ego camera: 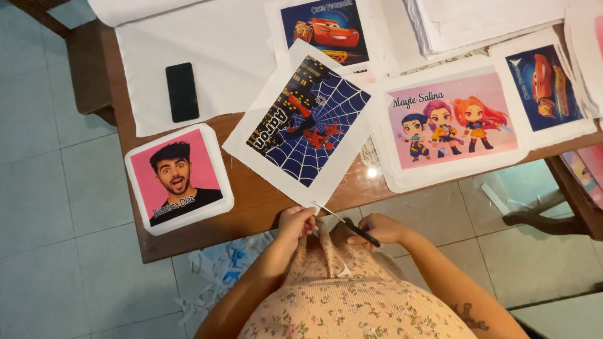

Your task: Cutting out various printed graphics and characters from paper sheets using scissors.

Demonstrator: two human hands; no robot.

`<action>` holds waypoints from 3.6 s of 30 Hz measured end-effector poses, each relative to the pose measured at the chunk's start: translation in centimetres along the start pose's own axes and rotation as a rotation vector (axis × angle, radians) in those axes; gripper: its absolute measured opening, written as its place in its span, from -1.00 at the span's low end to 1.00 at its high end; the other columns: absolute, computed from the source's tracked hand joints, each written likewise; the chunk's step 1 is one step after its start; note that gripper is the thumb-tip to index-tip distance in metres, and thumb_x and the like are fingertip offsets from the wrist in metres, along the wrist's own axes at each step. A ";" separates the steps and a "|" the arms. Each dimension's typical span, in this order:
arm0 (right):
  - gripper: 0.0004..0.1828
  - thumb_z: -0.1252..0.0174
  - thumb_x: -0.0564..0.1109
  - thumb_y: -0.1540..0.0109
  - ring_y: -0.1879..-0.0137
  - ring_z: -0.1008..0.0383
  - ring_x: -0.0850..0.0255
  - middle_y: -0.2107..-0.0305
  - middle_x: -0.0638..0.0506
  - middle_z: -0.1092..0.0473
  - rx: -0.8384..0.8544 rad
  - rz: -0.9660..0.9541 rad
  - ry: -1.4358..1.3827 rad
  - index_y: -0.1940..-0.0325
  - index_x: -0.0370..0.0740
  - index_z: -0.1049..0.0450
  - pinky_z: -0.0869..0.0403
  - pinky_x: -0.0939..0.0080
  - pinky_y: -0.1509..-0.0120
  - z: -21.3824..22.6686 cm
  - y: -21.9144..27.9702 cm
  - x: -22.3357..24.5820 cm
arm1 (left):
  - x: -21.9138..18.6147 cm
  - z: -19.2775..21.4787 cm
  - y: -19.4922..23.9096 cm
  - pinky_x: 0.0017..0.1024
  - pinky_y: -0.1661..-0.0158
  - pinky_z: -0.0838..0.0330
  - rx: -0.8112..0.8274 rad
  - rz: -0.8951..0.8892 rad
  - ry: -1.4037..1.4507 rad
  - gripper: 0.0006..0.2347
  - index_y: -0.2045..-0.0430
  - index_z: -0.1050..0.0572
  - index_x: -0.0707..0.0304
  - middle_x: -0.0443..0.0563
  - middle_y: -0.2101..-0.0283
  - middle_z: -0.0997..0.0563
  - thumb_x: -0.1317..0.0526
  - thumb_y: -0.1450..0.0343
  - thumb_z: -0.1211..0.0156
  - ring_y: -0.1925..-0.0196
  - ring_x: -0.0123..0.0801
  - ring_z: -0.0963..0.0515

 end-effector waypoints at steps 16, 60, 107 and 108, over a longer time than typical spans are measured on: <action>-0.50 -0.59 0.14 0.01 0.52 -0.62 0.14 0.61 -0.16 -0.52 0.087 -0.072 0.042 0.41 -0.32 -0.57 -0.45 0.42 0.59 1.7 1.5 -2.4 | -0.7 0.0 0.6 -0.56 0.64 -0.54 0.010 -0.010 0.053 -0.84 0.47 -0.49 0.29 0.06 0.64 -0.55 0.21 -0.35 -0.34 0.63 -0.28 -0.67; -0.41 -0.61 0.25 0.12 0.54 -0.61 0.15 0.64 -0.16 -0.51 -0.041 -0.053 0.106 0.44 -0.30 -0.60 -0.57 0.33 0.41 -0.4 -0.9 2.1 | -2.5 -0.6 2.9 -0.60 0.65 -0.50 0.001 -0.077 -0.043 -0.84 0.59 -0.50 0.31 0.08 0.70 -0.54 0.24 -0.34 -0.33 0.66 -0.28 -0.66; -0.43 -0.52 0.25 0.10 0.55 -0.61 0.15 0.67 -0.18 -0.49 -0.064 -0.072 0.169 0.52 -0.33 -0.56 -0.57 0.29 0.38 -1.7 -0.9 4.5 | -2.6 -0.5 3.3 -0.60 0.66 -0.48 0.037 -0.170 -0.058 -0.82 0.64 -0.51 0.37 0.13 0.72 -0.53 0.26 -0.31 -0.36 0.68 -0.26 -0.65; -0.43 -0.52 0.25 0.10 0.55 -0.61 0.15 0.67 -0.18 -0.49 -0.064 -0.072 0.169 0.52 -0.33 -0.56 -0.57 0.29 0.38 -1.7 -0.8 4.5 | -2.7 -0.5 3.3 -0.60 0.66 -0.48 0.037 -0.170 -0.058 -0.82 0.64 -0.51 0.37 0.13 0.72 -0.53 0.26 -0.31 -0.36 0.68 -0.26 -0.65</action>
Point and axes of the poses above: each hand's wrist, its own y-axis away from the middle knuckle, its own z-axis out of the back of the hand, x = y × z, the point moved 2 cm from there along -y, towards the middle knuckle
